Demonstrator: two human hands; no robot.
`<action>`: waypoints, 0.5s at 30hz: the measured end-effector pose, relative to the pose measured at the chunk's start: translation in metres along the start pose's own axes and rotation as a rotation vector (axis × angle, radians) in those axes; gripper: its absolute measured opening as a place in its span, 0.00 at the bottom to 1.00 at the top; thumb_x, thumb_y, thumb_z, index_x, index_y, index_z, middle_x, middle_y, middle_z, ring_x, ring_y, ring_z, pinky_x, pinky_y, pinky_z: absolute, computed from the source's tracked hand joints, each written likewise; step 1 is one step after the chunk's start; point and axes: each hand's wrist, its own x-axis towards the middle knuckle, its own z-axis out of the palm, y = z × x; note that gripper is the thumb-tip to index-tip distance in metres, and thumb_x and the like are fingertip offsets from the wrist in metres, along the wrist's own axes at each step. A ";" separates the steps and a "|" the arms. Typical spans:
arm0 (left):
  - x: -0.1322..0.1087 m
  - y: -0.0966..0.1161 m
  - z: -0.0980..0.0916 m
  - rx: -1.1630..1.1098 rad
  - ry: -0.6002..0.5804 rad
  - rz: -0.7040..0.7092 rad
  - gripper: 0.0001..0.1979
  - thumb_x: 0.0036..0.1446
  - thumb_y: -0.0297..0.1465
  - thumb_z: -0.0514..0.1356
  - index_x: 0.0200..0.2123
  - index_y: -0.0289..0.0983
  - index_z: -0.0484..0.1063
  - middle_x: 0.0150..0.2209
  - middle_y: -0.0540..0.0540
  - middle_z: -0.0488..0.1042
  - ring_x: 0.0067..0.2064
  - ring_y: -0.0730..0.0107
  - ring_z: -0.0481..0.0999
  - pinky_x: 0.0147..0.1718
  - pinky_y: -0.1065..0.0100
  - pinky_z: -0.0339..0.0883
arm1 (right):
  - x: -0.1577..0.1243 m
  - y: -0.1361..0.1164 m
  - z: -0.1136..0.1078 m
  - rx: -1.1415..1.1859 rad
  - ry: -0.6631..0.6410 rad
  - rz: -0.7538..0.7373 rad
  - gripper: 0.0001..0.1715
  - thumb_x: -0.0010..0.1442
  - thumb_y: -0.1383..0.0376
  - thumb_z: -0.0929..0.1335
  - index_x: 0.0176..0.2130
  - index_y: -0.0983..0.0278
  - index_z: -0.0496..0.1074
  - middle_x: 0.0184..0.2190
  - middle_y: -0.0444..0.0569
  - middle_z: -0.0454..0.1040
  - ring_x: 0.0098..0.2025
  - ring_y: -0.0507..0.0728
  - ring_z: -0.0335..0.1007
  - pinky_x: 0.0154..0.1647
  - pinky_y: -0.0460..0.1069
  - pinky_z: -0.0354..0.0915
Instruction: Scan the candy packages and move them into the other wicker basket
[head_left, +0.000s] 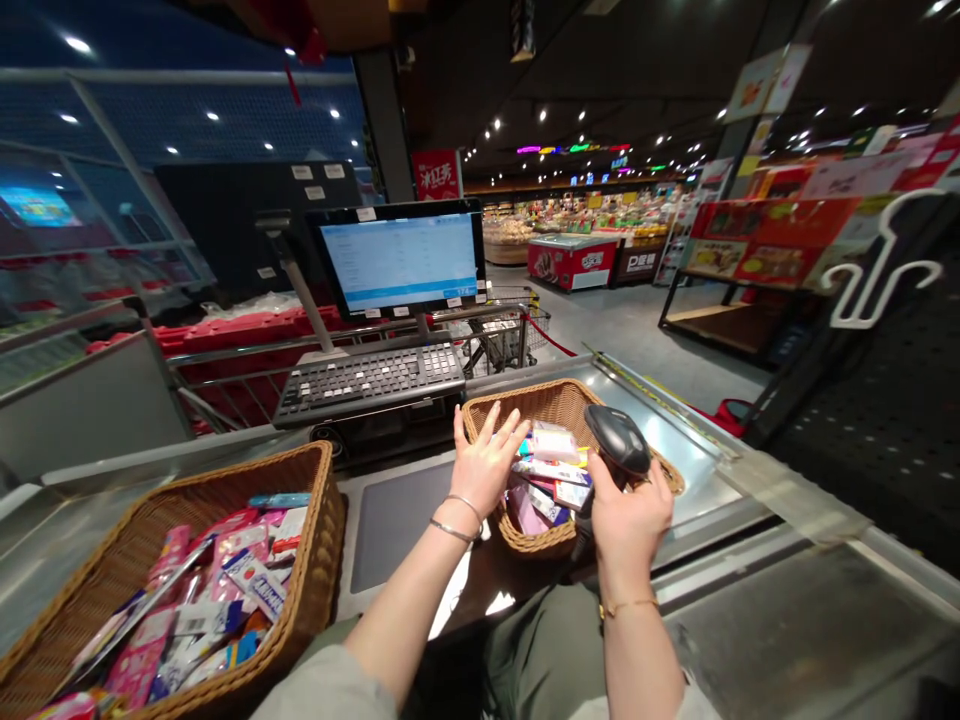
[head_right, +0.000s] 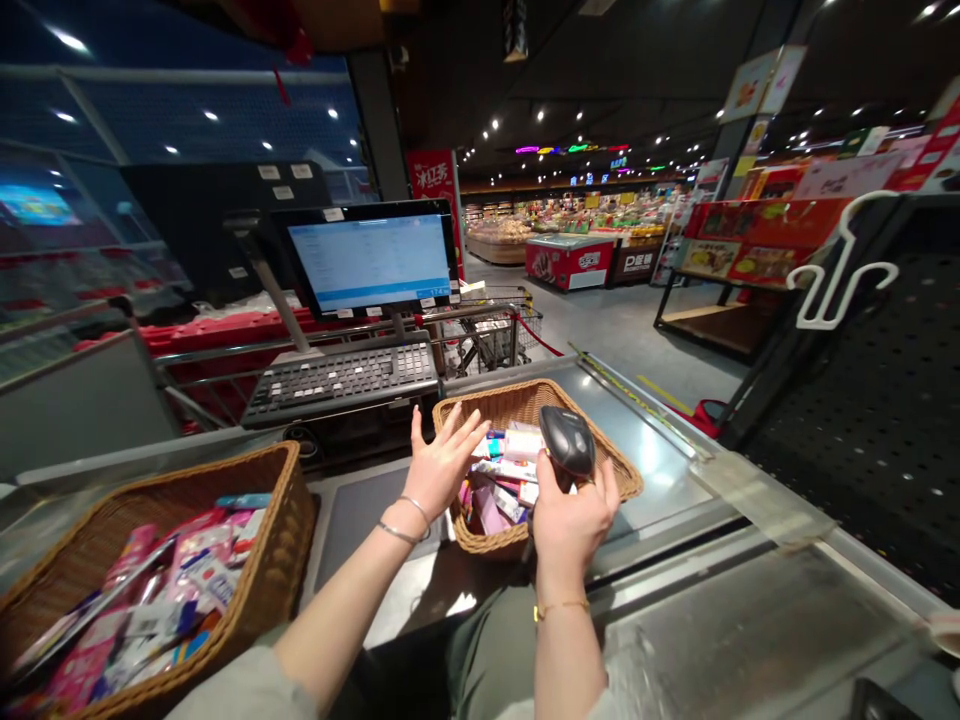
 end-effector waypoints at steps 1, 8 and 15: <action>-0.001 0.000 -0.001 0.000 -0.007 -0.009 0.23 0.68 0.33 0.49 0.64 0.47 0.59 0.65 0.44 0.63 0.69 0.56 0.54 0.63 0.29 0.22 | 0.000 -0.001 0.000 0.002 -0.001 0.000 0.34 0.50 0.47 0.70 0.39 0.77 0.78 0.48 0.72 0.73 0.60 0.72 0.63 0.61 0.62 0.59; -0.017 -0.012 -0.019 0.013 -0.018 -0.093 0.23 0.66 0.40 0.51 0.63 0.45 0.62 0.64 0.42 0.65 0.69 0.53 0.55 0.64 0.29 0.25 | -0.010 -0.015 0.002 0.040 -0.029 -0.019 0.32 0.48 0.47 0.71 0.37 0.73 0.78 0.46 0.69 0.75 0.60 0.71 0.63 0.61 0.62 0.59; -0.042 -0.028 -0.045 0.057 -0.040 -0.176 0.26 0.65 0.41 0.53 0.64 0.44 0.60 0.65 0.41 0.64 0.69 0.53 0.54 0.64 0.29 0.29 | -0.030 -0.034 0.007 0.094 -0.145 -0.080 0.35 0.49 0.45 0.70 0.39 0.74 0.77 0.50 0.70 0.73 0.59 0.70 0.63 0.61 0.62 0.57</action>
